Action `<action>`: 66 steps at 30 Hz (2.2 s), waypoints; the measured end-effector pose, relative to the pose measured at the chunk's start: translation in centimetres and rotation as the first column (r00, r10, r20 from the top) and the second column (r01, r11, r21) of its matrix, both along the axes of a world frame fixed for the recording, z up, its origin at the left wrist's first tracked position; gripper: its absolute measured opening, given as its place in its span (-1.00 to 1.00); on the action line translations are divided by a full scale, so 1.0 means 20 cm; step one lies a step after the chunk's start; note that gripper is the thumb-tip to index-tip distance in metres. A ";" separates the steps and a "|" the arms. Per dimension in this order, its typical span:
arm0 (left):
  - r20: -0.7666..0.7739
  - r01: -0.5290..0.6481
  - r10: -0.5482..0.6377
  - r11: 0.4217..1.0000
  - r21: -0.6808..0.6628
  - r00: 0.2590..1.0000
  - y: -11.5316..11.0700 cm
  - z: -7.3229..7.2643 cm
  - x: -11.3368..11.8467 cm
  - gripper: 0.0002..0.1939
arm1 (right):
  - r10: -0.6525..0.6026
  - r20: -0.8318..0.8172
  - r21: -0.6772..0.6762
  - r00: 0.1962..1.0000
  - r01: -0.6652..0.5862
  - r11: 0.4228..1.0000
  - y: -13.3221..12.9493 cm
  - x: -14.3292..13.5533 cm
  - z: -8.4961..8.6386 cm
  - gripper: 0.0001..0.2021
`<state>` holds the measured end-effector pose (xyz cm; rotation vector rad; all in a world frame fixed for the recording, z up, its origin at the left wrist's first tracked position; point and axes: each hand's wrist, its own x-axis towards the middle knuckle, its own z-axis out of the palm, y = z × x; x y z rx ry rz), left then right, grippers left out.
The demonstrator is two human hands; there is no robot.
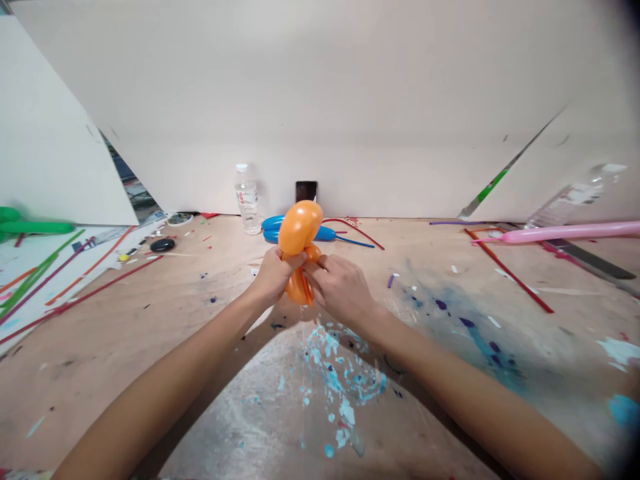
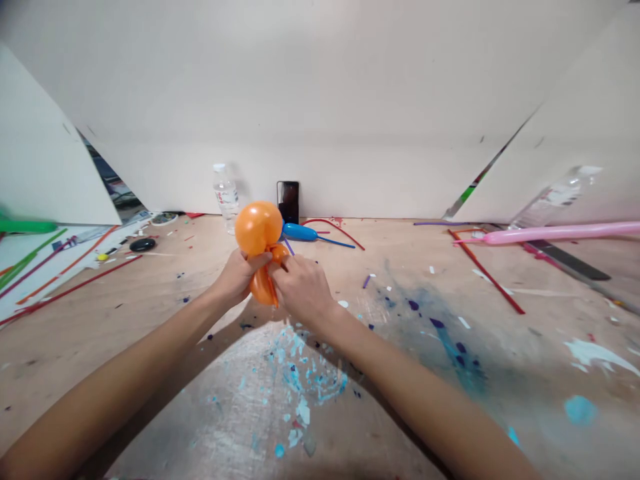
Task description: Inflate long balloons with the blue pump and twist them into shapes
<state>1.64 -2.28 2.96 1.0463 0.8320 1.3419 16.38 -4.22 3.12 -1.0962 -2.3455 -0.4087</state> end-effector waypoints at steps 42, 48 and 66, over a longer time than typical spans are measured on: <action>-0.292 0.234 -0.228 0.972 -0.017 0.929 -0.06 0.05 0.00 -0.75 | -0.097 -0.684 -0.542 0.723 -0.413 0.732 0.15 0.06 -0.01 -0.82; -0.590 0.225 -0.060 0.951 0.210 0.805 -0.06 0.08 -0.01 -0.74 | -0.007 -0.601 -0.476 0.799 -0.351 0.806 0.14 0.08 0.02 -0.83; -0.453 0.127 -0.011 0.965 0.227 0.892 -0.04 0.08 -0.04 -0.71 | 0.046 -0.100 -0.204 0.994 -0.066 0.977 0.17 0.15 0.00 -0.68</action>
